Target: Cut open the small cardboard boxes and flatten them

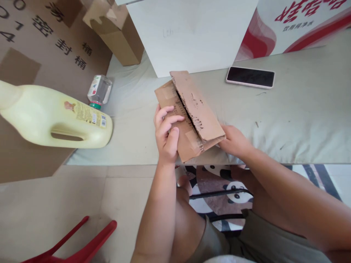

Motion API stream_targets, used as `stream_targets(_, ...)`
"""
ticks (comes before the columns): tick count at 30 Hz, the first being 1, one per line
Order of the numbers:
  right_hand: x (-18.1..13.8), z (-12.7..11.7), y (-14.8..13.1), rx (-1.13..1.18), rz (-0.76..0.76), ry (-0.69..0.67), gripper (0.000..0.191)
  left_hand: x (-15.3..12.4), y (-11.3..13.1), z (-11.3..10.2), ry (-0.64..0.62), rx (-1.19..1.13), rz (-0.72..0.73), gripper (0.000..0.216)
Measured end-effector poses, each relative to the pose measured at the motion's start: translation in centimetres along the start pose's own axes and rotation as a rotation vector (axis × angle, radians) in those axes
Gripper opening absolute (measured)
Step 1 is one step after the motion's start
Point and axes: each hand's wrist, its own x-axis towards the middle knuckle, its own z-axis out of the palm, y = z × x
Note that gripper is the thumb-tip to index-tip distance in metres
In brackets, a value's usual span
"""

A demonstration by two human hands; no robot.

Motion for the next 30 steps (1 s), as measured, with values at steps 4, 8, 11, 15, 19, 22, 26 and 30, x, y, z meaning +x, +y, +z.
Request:
stream_targets(4,-0.06,0.03,0.08,-0.01,-0.014,0.013,0.041,0.0,-0.1,0.03,0.005,0.0,0.005,0.034)
stream_targets(8,-0.08,0.01,0.03,-0.018,-0.008,0.013,0.041,-0.02,-0.15,0.08,0.008,0.001,-0.001,0.036)
stream_targets(11,-0.06,0.0,-0.01,-0.02,0.005,0.007,0.041,-0.03,-0.16,0.07,0.008,0.02,-0.013,0.039)
stream_targets(15,-0.1,0.05,0.05,-0.02,-0.001,0.01,0.042,-0.05,-0.15,0.03,-0.002,0.045,-0.024,0.041)
stream_targets(19,-0.15,0.15,0.21,-0.024,-0.029,0.037,0.04,-0.07,-0.11,0.04,-0.002,0.005,-0.022,0.037)
stream_targets(22,-0.13,0.23,0.32,-0.051,-0.045,0.058,0.039,-0.08,-0.09,0.04,-0.006,0.024,-0.027,0.039)
stream_targets(26,-0.12,0.32,0.45,-0.083,-0.046,0.056,0.041,-0.08,-0.06,0.01,-0.006,0.021,-0.023,0.038)
stream_targets(30,-0.14,0.43,0.54,-0.098,-0.042,0.062,0.042,-0.07,-0.06,0.01,0.001,0.014,-0.023,0.037)
